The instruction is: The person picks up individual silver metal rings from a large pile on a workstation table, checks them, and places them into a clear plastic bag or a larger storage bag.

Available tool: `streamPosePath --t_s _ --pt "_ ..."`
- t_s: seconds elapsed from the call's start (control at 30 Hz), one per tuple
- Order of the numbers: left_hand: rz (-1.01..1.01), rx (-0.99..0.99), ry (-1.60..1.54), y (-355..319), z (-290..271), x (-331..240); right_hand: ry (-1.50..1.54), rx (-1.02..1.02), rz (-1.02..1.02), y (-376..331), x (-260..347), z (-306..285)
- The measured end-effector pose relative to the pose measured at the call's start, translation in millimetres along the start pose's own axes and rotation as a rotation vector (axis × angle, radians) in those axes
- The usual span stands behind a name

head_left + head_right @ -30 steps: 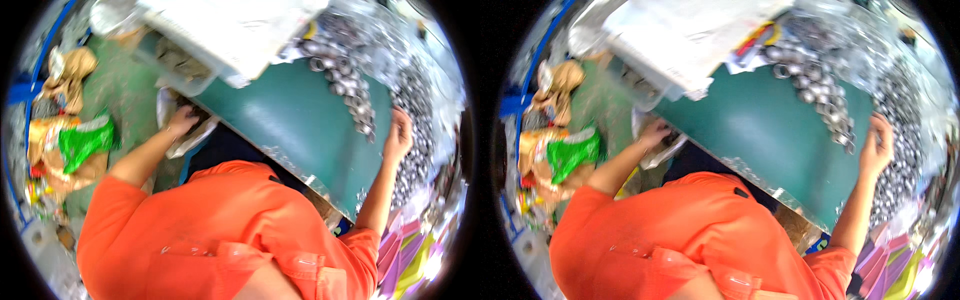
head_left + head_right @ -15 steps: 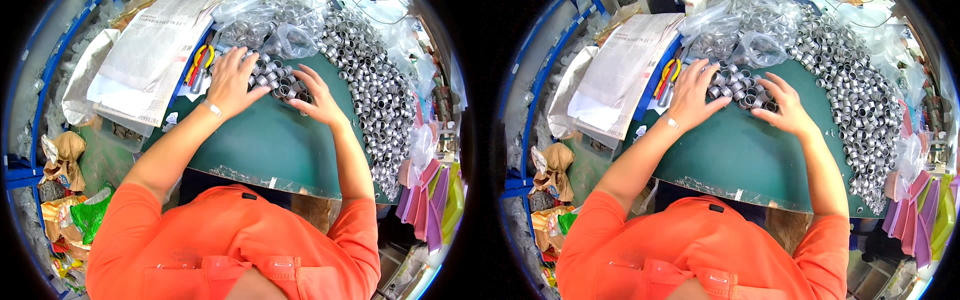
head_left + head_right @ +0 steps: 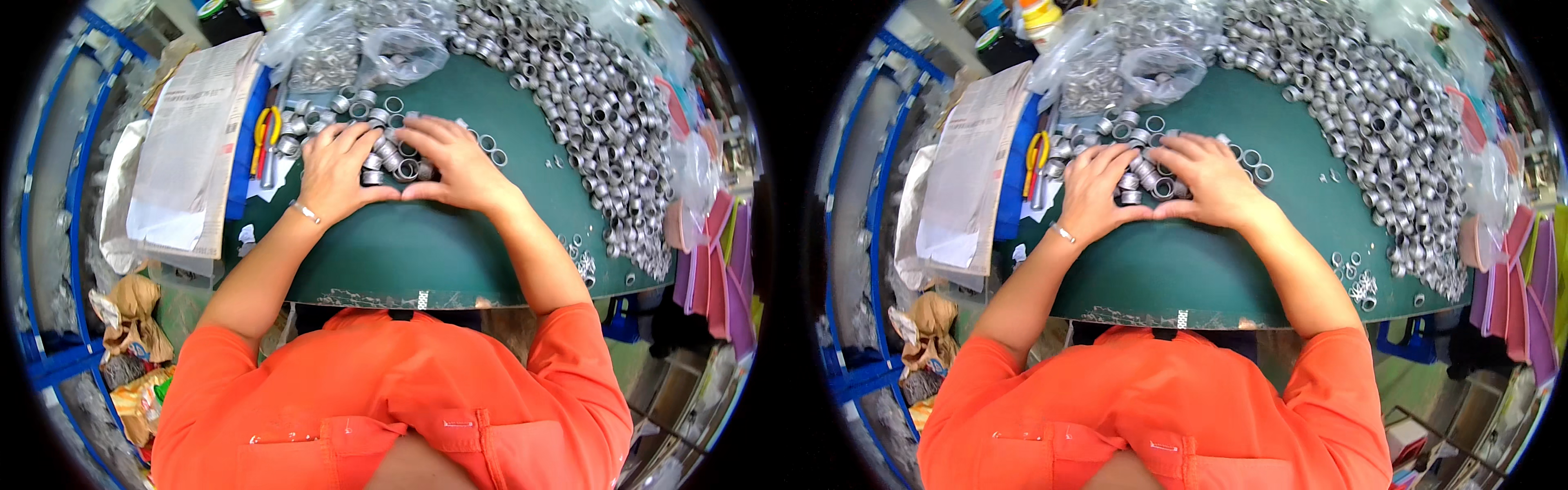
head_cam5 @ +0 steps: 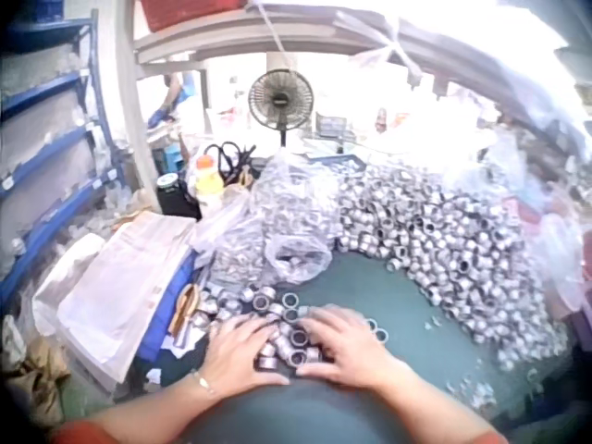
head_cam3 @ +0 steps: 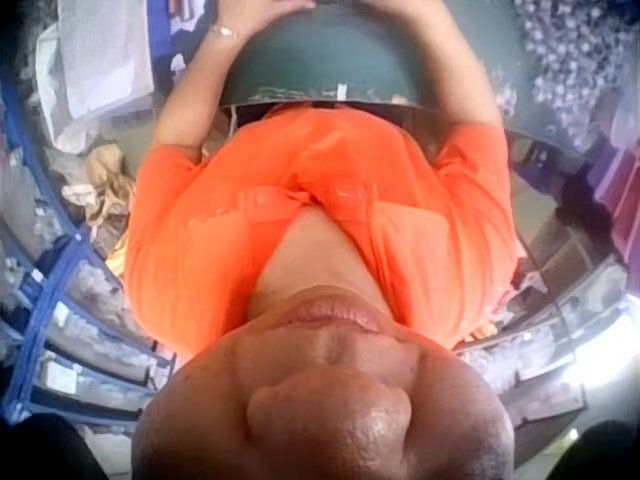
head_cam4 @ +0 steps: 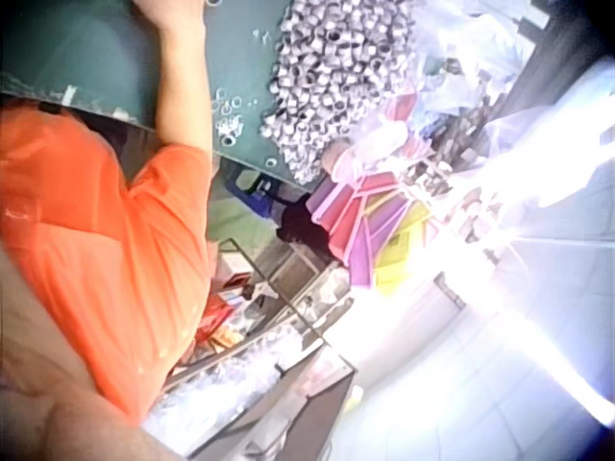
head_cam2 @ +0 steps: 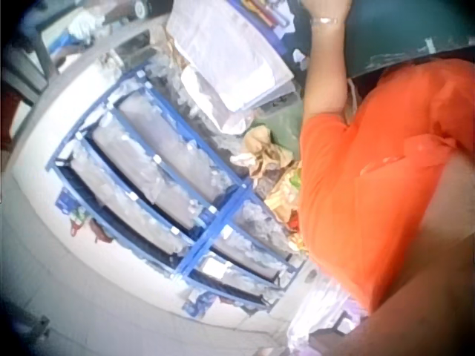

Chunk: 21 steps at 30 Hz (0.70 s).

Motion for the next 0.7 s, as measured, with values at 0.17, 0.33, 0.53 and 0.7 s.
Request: streamPosePath --t_s 0.17,0.33,0.53,0.7 --pt "0.06 0.012 -0.062 -12.4 8.6 -28.3 -0.098 -0.085 0.33 -42.4 -45.0 -13.3" --pt "-0.01 0.046 -0.107 -14.1 24.6 -32.4 -0.05 -0.224 0.303 -25.3 -4.6 9.4" --pt "-0.021 -0.064 -0.149 -23.0 19.6 -14.5 0.048 -0.285 0.4 -6.1 28.7 36.6" --pt "-0.058 -0.066 -0.136 -30.9 15.5 -13.1 0.197 -0.335 0.362 5.9 32.0 44.7"
Point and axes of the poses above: each hand's wrist, its own y-axis towards the middle knuckle, its own z-axis out of the palm, x = y × z, the point moved 7 cm from there along y, towards the middle knuckle, and after that the axes turned 3 degrees about z, right-handed, at the moved point
